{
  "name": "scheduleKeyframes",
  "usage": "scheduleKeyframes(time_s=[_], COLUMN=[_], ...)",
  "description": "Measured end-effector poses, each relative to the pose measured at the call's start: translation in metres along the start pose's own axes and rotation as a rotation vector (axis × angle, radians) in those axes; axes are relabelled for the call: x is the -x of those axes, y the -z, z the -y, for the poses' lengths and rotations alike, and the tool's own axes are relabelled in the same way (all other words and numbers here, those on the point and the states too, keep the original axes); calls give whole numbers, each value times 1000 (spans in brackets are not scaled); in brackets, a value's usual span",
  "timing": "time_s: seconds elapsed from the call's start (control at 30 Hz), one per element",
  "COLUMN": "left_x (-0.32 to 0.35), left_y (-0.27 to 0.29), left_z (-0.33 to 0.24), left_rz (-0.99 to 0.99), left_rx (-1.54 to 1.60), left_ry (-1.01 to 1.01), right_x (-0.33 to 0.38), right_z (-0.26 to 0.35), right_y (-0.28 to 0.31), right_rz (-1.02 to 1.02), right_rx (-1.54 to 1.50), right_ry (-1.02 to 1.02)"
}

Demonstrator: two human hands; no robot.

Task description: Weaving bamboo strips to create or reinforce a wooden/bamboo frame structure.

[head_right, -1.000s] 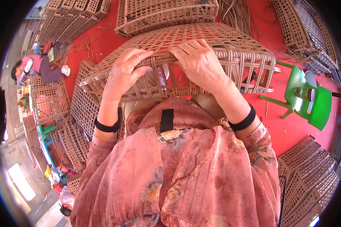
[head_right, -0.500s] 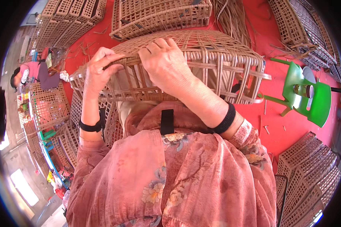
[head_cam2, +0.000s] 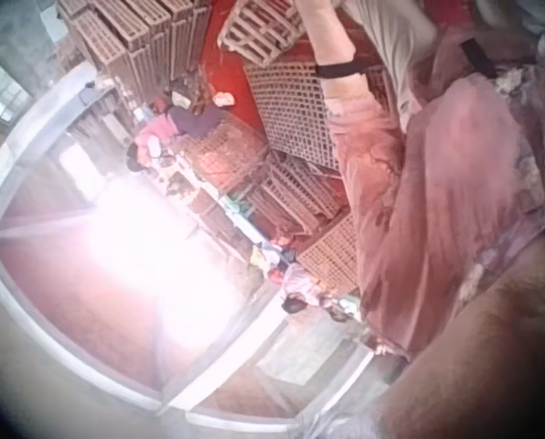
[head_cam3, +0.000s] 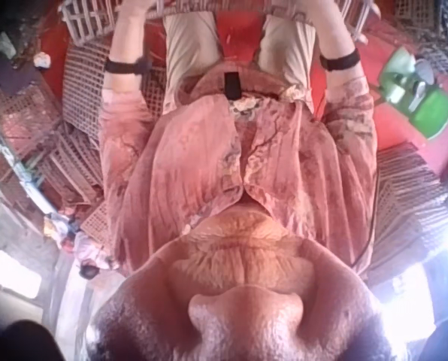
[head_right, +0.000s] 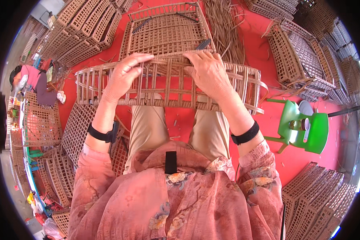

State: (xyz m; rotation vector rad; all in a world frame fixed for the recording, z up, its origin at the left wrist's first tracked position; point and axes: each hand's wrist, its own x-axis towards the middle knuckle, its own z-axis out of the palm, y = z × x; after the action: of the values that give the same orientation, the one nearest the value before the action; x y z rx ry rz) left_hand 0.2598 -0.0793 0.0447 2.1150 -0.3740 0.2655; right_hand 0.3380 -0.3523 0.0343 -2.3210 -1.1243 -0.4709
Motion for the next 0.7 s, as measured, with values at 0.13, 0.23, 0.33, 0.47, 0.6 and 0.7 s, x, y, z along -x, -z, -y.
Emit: scheduleKeyframes(time_s=[0.13,0.23,0.33,0.47,0.6,0.7], left_x=[-10,-20,-23,-22,-20,-16], left_y=[-16,-30,-35,-35,-37,-38], left_z=[-7,-7,-7,-11,-12,-12], left_rz=[71,67,34,19,-11,-2], left_rx=[-231,-215,-195,-408,-434,-418], left_ry=[-131,-139,-142,-215,-299,-285], right_x=[3,6,6,5,8,11], right_z=[0,3,3,0,-1,4], right_y=[-3,-5,-8,-12,-15,-14], right_rz=[7,-10,-44,-90,-101,-99], right_rx=[19,27,-28,-14,-33,-46], right_ry=[48,54,33,42,40,20])
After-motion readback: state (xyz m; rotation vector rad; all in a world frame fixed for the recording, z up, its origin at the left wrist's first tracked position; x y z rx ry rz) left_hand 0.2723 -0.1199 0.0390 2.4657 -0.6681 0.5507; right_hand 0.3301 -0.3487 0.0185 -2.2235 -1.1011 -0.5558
